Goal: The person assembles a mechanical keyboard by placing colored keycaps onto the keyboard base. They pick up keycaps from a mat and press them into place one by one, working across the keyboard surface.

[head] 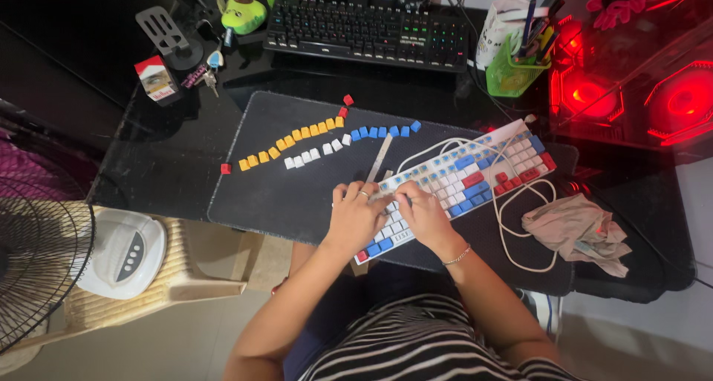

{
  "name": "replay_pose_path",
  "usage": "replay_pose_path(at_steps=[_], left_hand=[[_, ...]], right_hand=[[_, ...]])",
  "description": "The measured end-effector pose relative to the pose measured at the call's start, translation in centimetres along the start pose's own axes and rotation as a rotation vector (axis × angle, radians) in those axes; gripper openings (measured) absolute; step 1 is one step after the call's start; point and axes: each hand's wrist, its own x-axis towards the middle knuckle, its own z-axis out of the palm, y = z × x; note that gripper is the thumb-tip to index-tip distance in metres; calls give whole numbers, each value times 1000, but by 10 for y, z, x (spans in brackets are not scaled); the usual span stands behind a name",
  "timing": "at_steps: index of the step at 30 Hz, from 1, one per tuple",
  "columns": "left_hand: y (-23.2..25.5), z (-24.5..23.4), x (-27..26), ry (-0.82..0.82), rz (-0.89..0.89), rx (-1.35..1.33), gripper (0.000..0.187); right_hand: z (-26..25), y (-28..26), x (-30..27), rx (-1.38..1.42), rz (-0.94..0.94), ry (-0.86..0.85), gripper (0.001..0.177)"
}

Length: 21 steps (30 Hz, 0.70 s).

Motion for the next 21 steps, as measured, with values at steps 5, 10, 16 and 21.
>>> replay_pose_path(at_steps=[5,10,16,21], left_hand=[[-20,-21,0,37,-330,-259,21],[-107,-41,-17,220,-499,83,32],[-154,-28,-24,216,-350,249,49],[-149,-31,-19,159,-416,204,33]], right_hand=[[-4,-8,13,49,-27,100,9],[-5,-31,24,109,52,55,12],[5,-44,29,126,51,42,13],[1,-32,26,117,67,60,14]])
